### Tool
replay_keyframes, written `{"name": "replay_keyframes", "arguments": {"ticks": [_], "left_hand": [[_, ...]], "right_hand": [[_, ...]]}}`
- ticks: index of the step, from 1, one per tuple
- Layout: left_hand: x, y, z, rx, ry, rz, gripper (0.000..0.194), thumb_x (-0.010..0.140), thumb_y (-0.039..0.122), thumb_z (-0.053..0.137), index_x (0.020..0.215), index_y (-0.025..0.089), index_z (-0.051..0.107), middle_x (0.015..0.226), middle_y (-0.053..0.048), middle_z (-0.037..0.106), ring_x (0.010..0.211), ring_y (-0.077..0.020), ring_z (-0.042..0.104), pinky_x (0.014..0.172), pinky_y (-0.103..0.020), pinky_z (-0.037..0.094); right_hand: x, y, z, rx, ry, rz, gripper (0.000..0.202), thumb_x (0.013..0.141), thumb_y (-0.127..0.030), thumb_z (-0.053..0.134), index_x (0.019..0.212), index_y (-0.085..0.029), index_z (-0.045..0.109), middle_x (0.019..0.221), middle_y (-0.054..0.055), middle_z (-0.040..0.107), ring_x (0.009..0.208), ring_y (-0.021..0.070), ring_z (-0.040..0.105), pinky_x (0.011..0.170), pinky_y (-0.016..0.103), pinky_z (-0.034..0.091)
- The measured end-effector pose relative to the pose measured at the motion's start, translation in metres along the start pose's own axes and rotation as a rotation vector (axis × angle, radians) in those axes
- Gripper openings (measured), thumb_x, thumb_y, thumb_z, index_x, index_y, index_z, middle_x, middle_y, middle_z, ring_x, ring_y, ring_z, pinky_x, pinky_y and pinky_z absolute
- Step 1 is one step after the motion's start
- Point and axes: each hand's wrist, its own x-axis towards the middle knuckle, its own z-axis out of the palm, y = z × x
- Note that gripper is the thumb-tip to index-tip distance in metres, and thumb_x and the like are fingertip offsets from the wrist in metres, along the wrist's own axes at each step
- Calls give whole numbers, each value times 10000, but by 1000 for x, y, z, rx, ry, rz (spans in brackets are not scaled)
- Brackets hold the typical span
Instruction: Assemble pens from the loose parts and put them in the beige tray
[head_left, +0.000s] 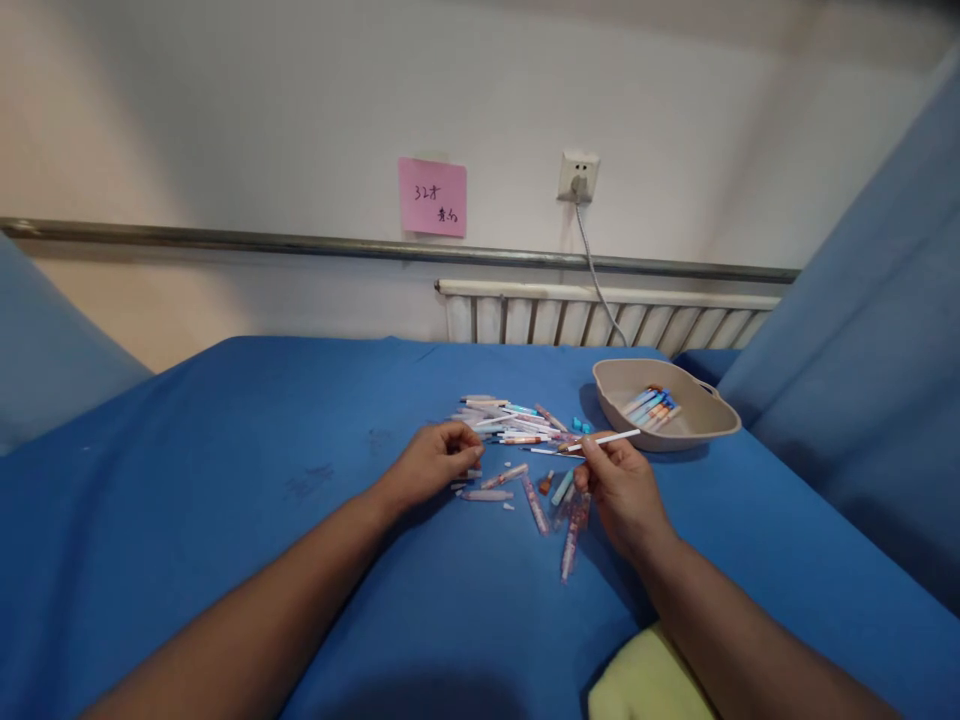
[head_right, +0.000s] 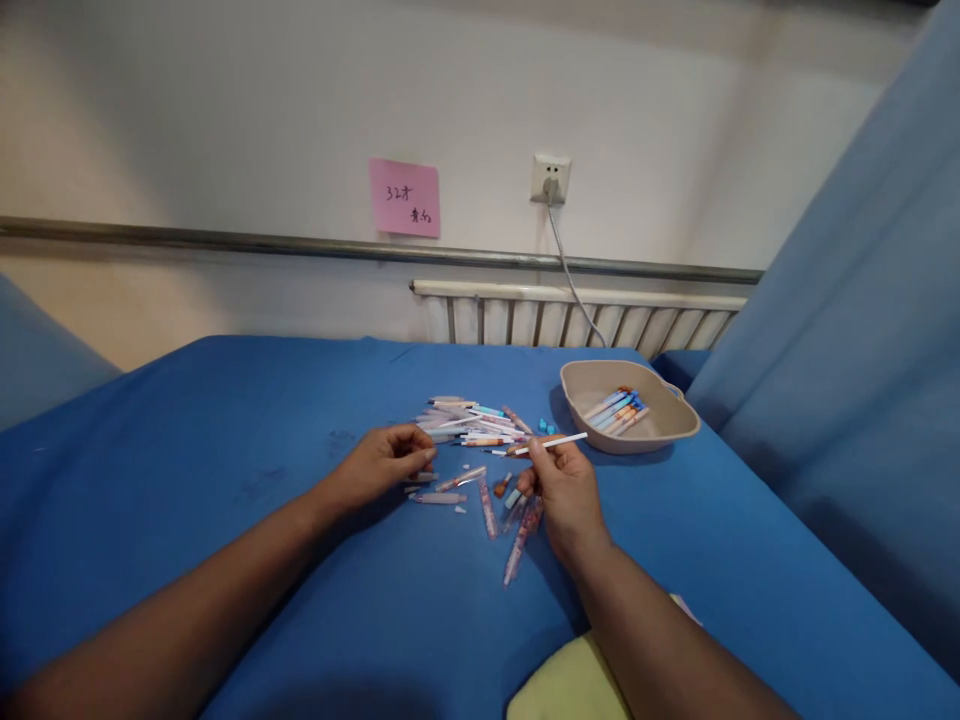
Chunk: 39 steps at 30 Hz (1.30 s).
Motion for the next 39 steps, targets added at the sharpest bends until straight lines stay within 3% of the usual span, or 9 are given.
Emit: {"name": "replay_keyframes", "arguments": {"ticks": [3,5,10,14,23,27,31,35,39], "left_hand": [[-5,4,-6,275,-201,93,176,761,316,590,731,148,634,642,2,606,591,-126,542,562,-220,401],[-8,7,-7,486,-271,171,157,788,298,572,787,172,666,691,2,625,639,-136,548,597,-224,394],[-15,14,0,788,-297,308,172,854,276,520,909,216,672,874,-29,653,800,-173,578,728,-257,406],[-19,20,5,870,-300,332,191,870,293,505,880,218,681,830,-41,634,754,-183,577,681,-263,398],[-22,23,12,812,-282,333,122,813,258,555,823,189,655,798,-50,620,736,-198,557,667,-273,381],[-21,24,18,540,-203,300,185,840,341,534,834,179,623,825,-35,623,736,-172,545,646,-242,389],[-20,26,27,287,-200,202,300,872,434,484,810,162,594,712,-2,580,635,-132,501,570,-216,369],[-20,25,33,181,-182,184,301,859,437,511,805,152,589,695,0,565,629,-125,486,573,-216,372],[-21,25,34,151,-184,187,265,840,408,542,806,152,602,700,-3,571,641,-128,489,583,-220,380]], "right_hand": [[1,1,-1,-25,-3,-10,313,700,-439,722,778,-176,572,530,-48,591,390,79,499,390,186,356],[1,2,-1,-38,-1,-17,316,705,-444,716,773,-172,571,568,-44,606,394,70,501,392,183,357],[1,3,1,-56,10,-30,334,693,-460,718,765,-172,562,574,-53,600,386,61,490,394,180,360],[0,2,1,-66,12,-31,345,684,-469,721,772,-176,560,571,-49,602,384,70,490,402,192,377],[-1,0,3,-55,11,-44,344,691,-465,718,769,-177,548,687,-5,664,393,69,497,382,188,370],[-2,-1,5,-57,-8,-54,303,719,-437,703,776,-176,560,655,-17,651,398,65,492,399,185,378],[-7,-5,8,-88,-60,-70,278,746,-434,677,756,-177,570,581,-26,630,399,68,488,417,187,387],[-11,-8,12,-119,-73,-71,293,725,-451,689,739,-183,571,492,-45,590,373,76,477,402,187,378],[-11,-9,12,-146,-88,-81,298,727,-457,685,745,-178,580,524,-36,606,370,70,477,389,181,370]]}}
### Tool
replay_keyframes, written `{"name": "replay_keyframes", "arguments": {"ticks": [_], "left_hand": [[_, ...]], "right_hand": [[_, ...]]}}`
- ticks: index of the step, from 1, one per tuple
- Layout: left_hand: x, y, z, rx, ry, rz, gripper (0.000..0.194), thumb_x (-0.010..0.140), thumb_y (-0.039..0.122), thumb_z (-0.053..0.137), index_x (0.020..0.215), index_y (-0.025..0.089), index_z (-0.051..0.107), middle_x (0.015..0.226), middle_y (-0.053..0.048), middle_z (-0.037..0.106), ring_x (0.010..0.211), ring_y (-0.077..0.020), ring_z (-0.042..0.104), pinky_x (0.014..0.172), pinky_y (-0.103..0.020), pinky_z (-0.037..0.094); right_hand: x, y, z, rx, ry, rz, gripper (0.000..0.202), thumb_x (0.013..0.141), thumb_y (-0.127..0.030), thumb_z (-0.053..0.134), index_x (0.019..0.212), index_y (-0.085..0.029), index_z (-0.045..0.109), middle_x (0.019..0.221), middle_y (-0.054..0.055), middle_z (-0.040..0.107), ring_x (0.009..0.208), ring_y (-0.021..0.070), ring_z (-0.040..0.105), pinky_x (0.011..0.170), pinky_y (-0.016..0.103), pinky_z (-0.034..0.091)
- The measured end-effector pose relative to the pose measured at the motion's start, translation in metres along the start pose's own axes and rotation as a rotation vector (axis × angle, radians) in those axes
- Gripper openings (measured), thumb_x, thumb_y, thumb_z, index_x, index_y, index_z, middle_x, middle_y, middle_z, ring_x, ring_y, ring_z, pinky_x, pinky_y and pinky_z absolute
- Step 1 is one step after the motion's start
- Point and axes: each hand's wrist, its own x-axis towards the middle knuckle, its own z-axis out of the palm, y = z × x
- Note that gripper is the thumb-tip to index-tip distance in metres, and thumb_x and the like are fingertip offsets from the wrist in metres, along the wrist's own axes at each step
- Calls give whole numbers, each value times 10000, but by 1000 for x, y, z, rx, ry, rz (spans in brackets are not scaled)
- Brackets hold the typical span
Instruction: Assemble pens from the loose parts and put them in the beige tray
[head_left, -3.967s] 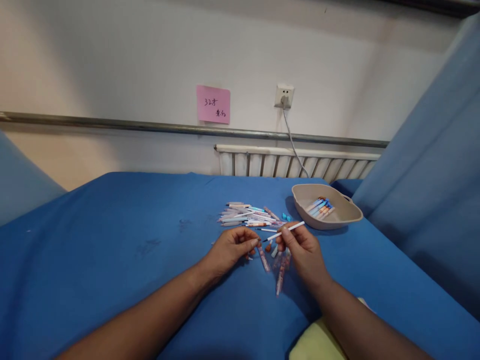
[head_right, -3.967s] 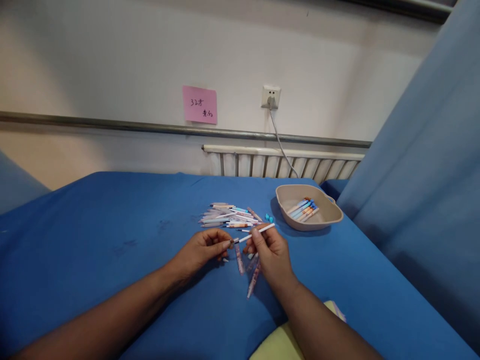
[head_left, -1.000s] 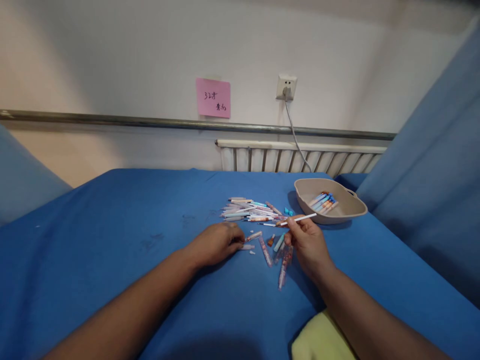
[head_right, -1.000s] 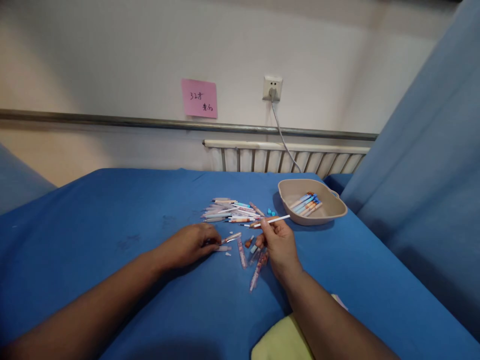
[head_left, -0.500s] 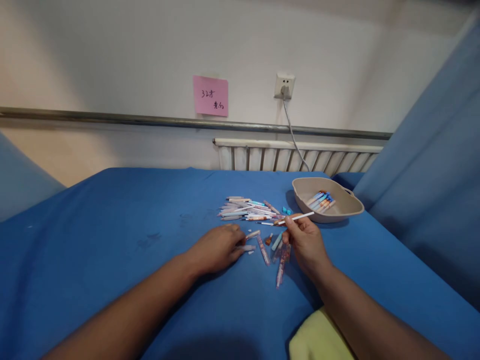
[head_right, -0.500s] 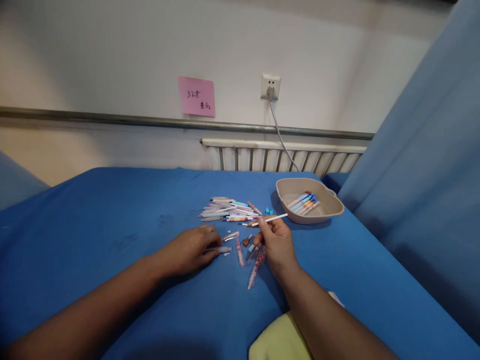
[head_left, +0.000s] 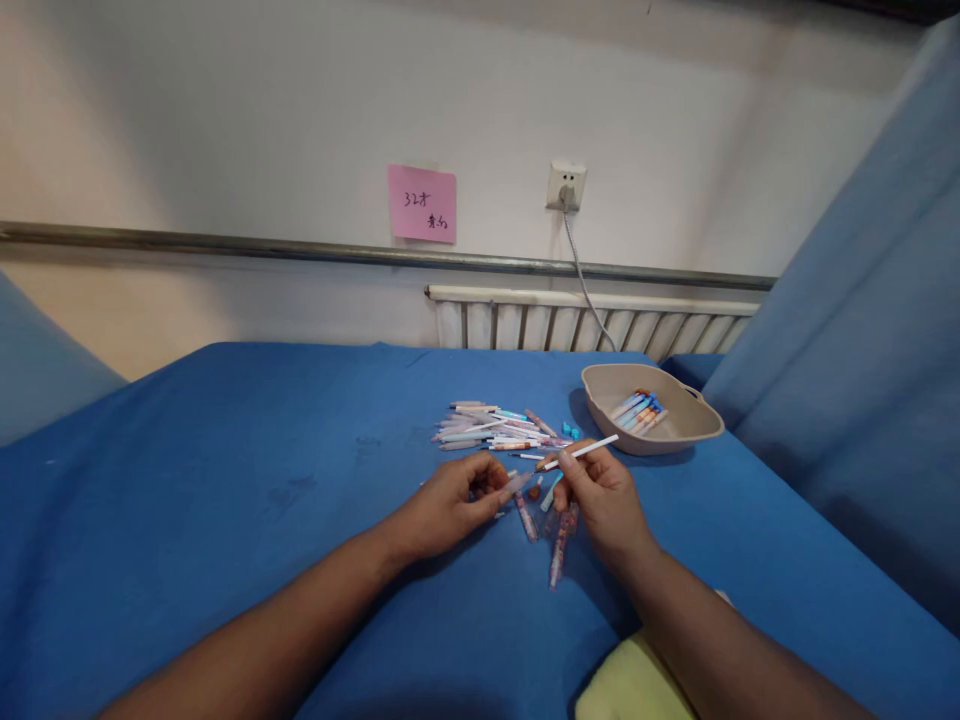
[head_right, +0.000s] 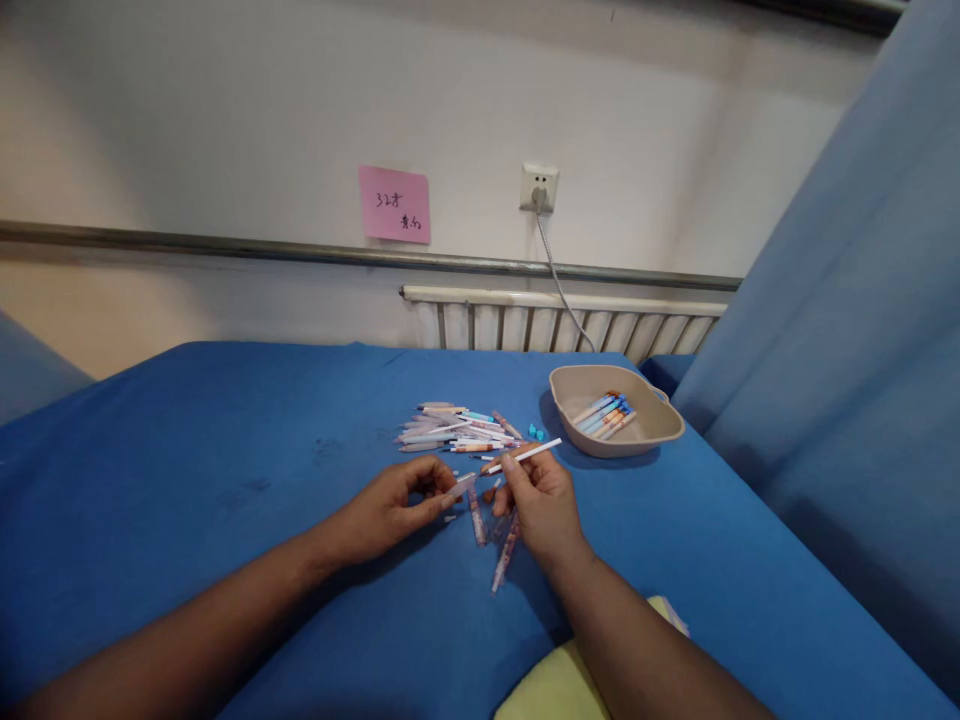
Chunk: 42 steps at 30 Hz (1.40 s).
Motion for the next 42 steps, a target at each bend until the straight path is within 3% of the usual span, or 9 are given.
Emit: {"name": "replay_keyframes", "arguments": {"ticks": [18,22,27,30,36,42], "left_hand": [[0,2,2,-139,18,-70,254,768,401,629,760,150,588,673,16,534,626,-118,461,575,-215,365],[-1,2,6,-323,-14,-119,269,717,393,696,763,146,601,667,18,549,615,-106,471,575,-211,370],[-3,2,15,-663,-145,-217,308,711,387,727,883,143,651,771,-37,646,646,-107,547,625,-224,416],[-4,1,18,-767,-159,-235,305,723,369,728,914,141,660,813,-53,668,673,-107,574,652,-226,430],[-4,-5,20,-826,-168,-269,336,709,367,746,924,128,649,823,-70,682,651,-106,582,643,-232,440],[-6,-6,23,-856,-203,-306,322,725,358,735,928,130,632,815,-61,668,640,-112,595,624,-243,461]], "right_hand": [[0,1,0,-69,-60,-21,282,760,-451,654,746,-178,585,496,-42,564,387,79,475,406,187,363],[-1,2,1,-103,-104,-2,284,758,-451,656,777,-170,626,486,-41,542,423,88,472,433,196,363],[-1,1,0,-109,-180,22,269,709,-433,705,722,-172,642,588,-21,583,457,84,459,451,209,369],[-1,-2,-2,-85,-214,29,271,718,-435,700,782,-175,664,660,-9,604,495,87,475,484,214,389],[1,-6,-10,66,-89,-8,320,816,-488,584,949,-202,645,716,-6,609,516,92,476,487,211,365],[3,-2,-10,19,-80,-6,247,787,-418,648,758,-174,622,527,-45,536,487,85,455,513,207,363]]}}
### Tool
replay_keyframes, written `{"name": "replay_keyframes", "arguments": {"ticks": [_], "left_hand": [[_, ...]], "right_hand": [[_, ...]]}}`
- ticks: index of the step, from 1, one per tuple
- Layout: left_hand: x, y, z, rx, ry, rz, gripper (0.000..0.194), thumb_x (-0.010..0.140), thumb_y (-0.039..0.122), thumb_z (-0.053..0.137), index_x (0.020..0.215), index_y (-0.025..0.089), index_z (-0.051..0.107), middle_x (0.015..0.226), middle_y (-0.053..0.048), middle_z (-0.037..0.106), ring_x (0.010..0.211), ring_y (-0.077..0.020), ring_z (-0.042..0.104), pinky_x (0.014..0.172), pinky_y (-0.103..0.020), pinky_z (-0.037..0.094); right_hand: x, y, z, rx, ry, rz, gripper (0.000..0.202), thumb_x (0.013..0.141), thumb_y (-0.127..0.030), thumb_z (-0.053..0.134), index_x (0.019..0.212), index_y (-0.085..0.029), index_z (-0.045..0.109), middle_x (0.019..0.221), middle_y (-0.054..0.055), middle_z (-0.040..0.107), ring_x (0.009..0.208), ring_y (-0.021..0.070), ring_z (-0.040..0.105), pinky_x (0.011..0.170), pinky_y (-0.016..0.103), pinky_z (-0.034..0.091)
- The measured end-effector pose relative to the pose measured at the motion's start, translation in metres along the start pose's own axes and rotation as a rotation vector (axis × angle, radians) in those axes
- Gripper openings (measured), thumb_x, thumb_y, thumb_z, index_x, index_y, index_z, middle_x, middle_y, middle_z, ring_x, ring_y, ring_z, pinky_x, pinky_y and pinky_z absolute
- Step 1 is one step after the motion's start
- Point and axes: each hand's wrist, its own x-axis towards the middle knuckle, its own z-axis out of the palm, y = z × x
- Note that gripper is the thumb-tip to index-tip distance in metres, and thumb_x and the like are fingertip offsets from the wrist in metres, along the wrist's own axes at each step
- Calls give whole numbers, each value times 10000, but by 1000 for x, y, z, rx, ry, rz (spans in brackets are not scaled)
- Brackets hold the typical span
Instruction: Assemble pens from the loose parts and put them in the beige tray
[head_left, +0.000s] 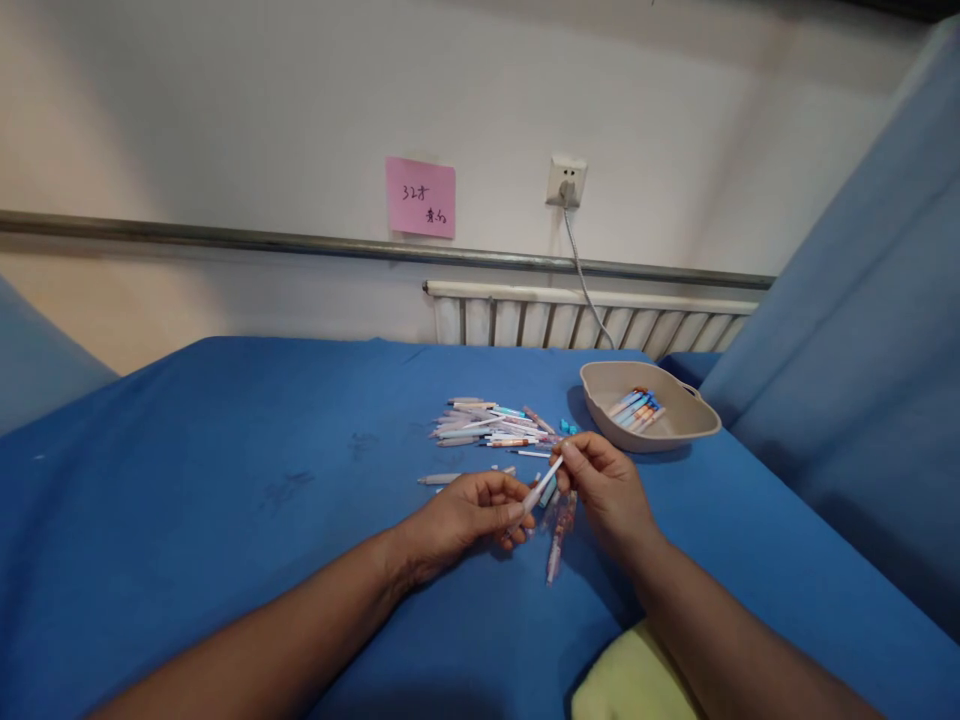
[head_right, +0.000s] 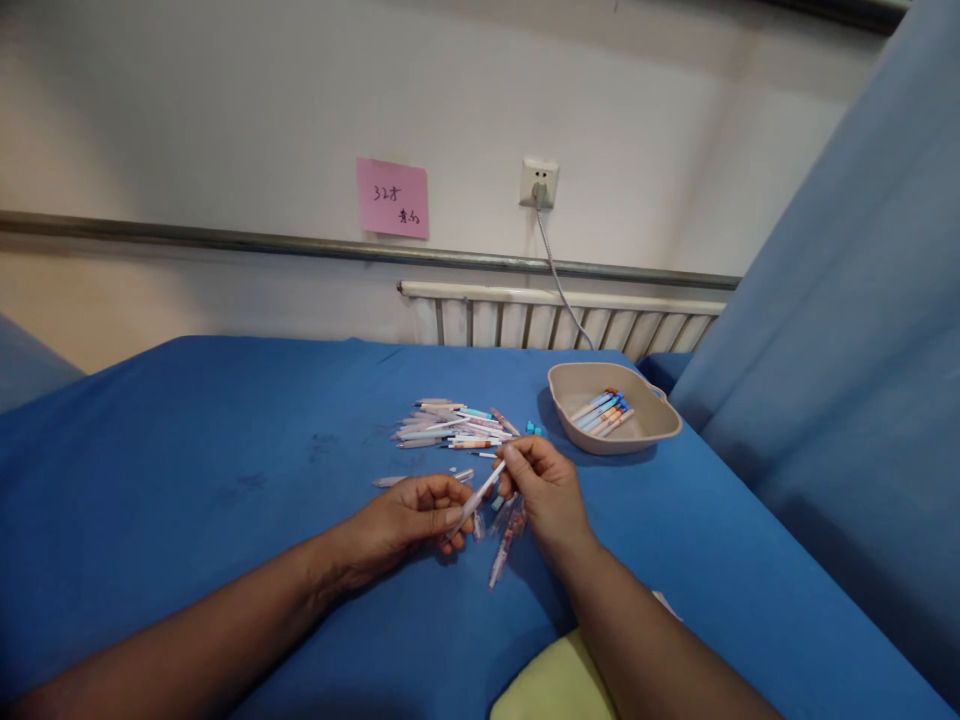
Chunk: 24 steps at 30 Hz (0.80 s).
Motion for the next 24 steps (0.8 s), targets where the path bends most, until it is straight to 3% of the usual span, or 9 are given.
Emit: {"name": "replay_keyframes", "arguments": {"ticks": [5,10,16,20,24], "left_hand": [[-3,0,5,-80,-9,-72,345,690,348,766,914,142,604,808,-47,645,640,-123,604,583,-233,461],[-4,2,9,-171,-6,-58,258,748,285,721,918,121,617,759,-24,583,610,-83,542,548,-188,423],[-4,7,14,-185,-26,-72,356,753,225,688,1094,172,598,834,-21,550,606,-72,495,462,-161,312],[-2,6,12,-121,23,-70,238,786,301,656,970,159,608,753,8,516,506,-43,397,414,-167,228],[1,5,6,-71,86,-60,230,765,319,670,890,142,594,670,32,472,481,-38,352,404,-164,190]], "right_hand": [[-1,6,4,-38,-38,40,259,769,-406,668,692,-171,592,503,-50,538,486,85,470,521,213,367],[1,8,3,-42,-22,42,265,760,-418,670,713,-168,598,505,-52,547,478,76,468,511,202,364],[2,7,1,-155,-15,7,270,765,-417,657,686,-168,588,504,-50,533,480,78,457,508,204,363],[0,9,3,-281,-89,-16,265,763,-410,650,675,-167,593,547,-30,572,500,93,485,509,213,381],[2,9,-6,-444,-145,-46,206,835,-369,559,781,-176,604,613,-14,611,542,114,524,519,222,396]]}}
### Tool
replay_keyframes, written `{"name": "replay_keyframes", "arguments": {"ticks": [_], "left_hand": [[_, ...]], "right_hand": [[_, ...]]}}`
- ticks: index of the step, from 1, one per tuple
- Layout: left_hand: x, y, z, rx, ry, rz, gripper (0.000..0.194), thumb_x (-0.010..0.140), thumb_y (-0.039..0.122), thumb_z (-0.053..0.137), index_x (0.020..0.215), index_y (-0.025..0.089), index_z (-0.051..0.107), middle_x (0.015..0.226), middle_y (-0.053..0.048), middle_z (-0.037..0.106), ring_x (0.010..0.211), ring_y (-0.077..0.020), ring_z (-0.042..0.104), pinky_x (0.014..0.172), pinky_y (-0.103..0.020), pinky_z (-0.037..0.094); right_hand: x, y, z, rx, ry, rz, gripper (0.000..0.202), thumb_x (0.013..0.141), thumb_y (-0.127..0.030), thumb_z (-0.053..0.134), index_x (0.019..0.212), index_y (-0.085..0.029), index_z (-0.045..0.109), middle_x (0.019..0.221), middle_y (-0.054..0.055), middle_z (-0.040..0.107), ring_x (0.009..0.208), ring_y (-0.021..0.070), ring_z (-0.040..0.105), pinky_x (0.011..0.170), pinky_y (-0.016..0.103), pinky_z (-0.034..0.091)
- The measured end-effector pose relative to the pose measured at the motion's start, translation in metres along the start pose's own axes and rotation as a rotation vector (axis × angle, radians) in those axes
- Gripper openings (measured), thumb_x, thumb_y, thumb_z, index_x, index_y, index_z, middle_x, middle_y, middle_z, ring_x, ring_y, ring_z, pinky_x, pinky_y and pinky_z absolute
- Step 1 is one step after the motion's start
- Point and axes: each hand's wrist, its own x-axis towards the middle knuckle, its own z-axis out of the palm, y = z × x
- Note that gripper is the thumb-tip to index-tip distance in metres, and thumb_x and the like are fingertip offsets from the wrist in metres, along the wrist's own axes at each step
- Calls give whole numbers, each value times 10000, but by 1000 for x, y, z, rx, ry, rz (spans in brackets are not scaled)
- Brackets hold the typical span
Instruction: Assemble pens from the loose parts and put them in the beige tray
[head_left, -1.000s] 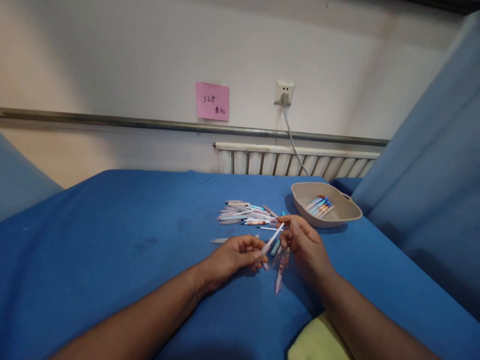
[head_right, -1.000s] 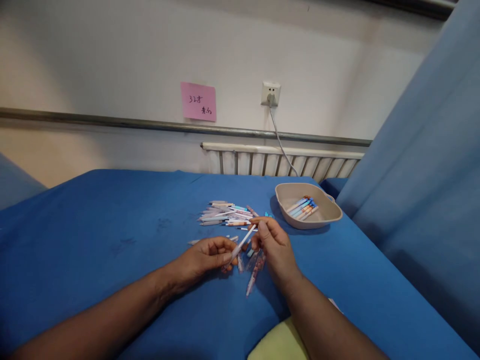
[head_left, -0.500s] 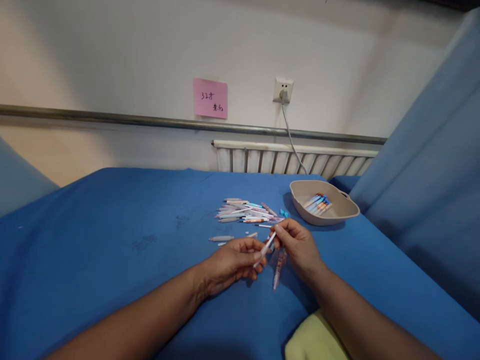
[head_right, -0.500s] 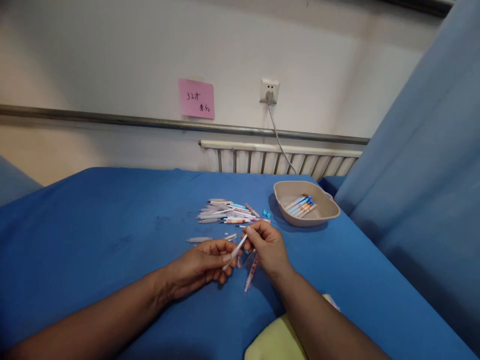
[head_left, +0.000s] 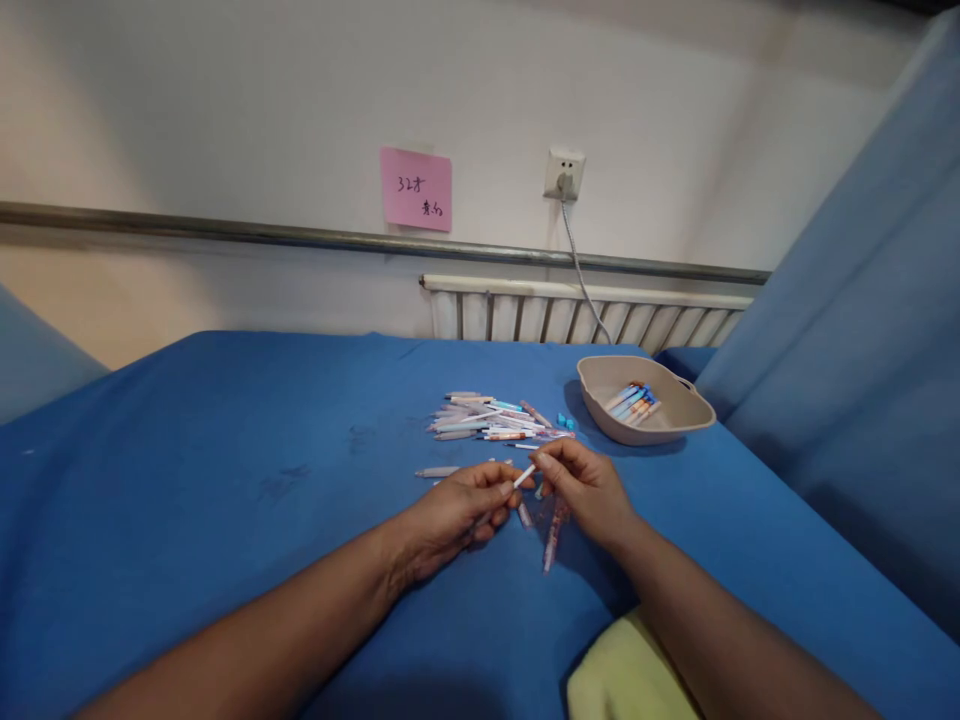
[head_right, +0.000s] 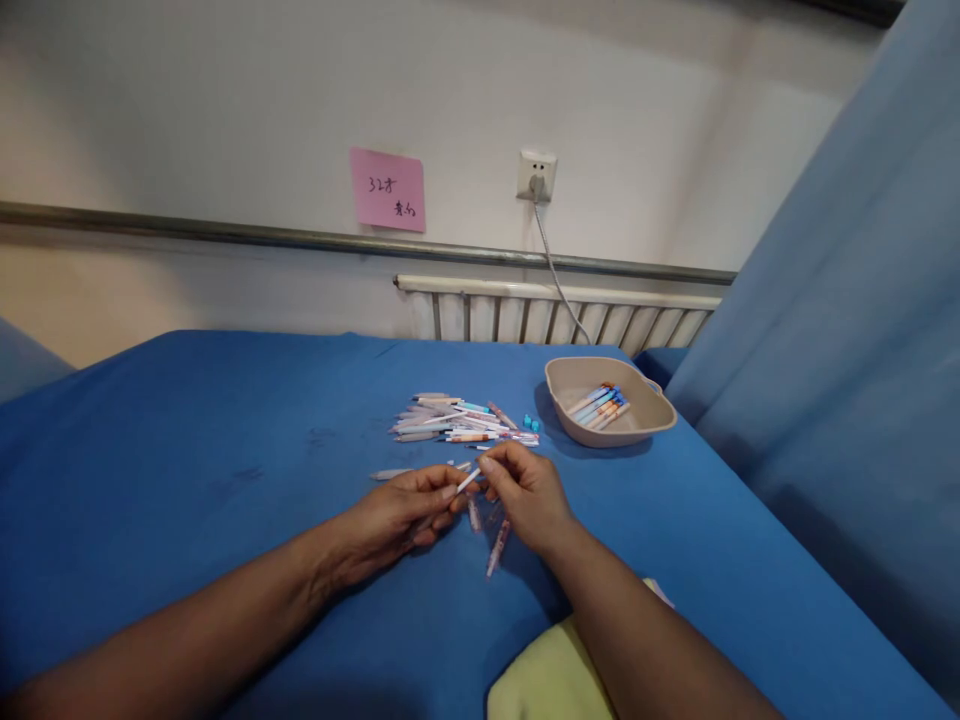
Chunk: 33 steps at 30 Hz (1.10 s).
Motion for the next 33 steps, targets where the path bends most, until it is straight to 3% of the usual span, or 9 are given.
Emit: {"name": "replay_keyframes", "arguments": {"ticks": [2,4,8,12,17,21,27,30,33], "left_hand": [[2,2,-3,12,64,3,210,758,309,664,858,140,588,645,34,469,467,-40,342,397,-164,183],[5,4,-6,18,140,15,181,750,291,657,809,139,577,627,34,474,454,-41,339,390,-164,187],[10,4,-14,15,244,67,140,723,246,646,767,136,571,619,29,486,446,-44,348,382,-163,202],[13,-1,-21,0,274,76,154,713,256,645,775,138,568,665,15,511,447,-44,369,377,-166,203],[11,-1,-21,-1,246,87,167,730,281,643,765,145,553,623,28,496,422,-37,347,377,-163,203],[9,0,-16,60,246,112,172,735,286,643,772,142,556,596,33,491,426,-41,357,381,-156,223],[9,1,-16,121,239,148,175,718,278,646,799,135,587,603,29,511,433,-46,383,395,-158,251],[9,0,-17,144,214,166,211,728,308,662,825,132,597,630,21,530,457,-53,410,410,-160,272],[7,-1,-14,191,166,152,242,767,341,643,883,132,607,654,15,547,459,-55,423,415,-166,289]], "right_hand": [[1,0,-13,-154,-59,-32,144,851,-291,527,801,-180,604,655,-12,624,553,113,525,527,221,393],[2,-3,-27,-356,-218,-74,97,820,-177,526,770,-180,608,712,-5,641,577,110,532,551,219,392],[-4,-10,-42,-612,-450,-121,213,736,-38,516,837,-183,635,844,20,645,694,125,564,639,219,410],[-12,-16,-32,-786,-588,-147,292,698,-15,511,898,-190,632,919,42,620,778,145,563,683,224,401],[-16,-20,-18,-987,-631,-212,195,728,-63,521,874,-170,591,985,82,589,849,179,551,709,253,380],[-14,-24,-17,-1018,-679,-245,184,731,-64,523,878,-166,565,1010,84,593,856,181,558,703,251,376],[-12,-24,-21,-781,-599,-229,140,773,-73,497,851,-181,541,855,38,615,740,149,550,666,245,380],[-5,-15,-23,-417,-378,-153,32,823,-184,522,797,-195,507,761,8,590,681,140,541,635,251,406],[4,-7,-23,75,-109,-30,177,806,-329,605,761,-203,488,718,-8,580,646,137,558,610,261,451]]}}
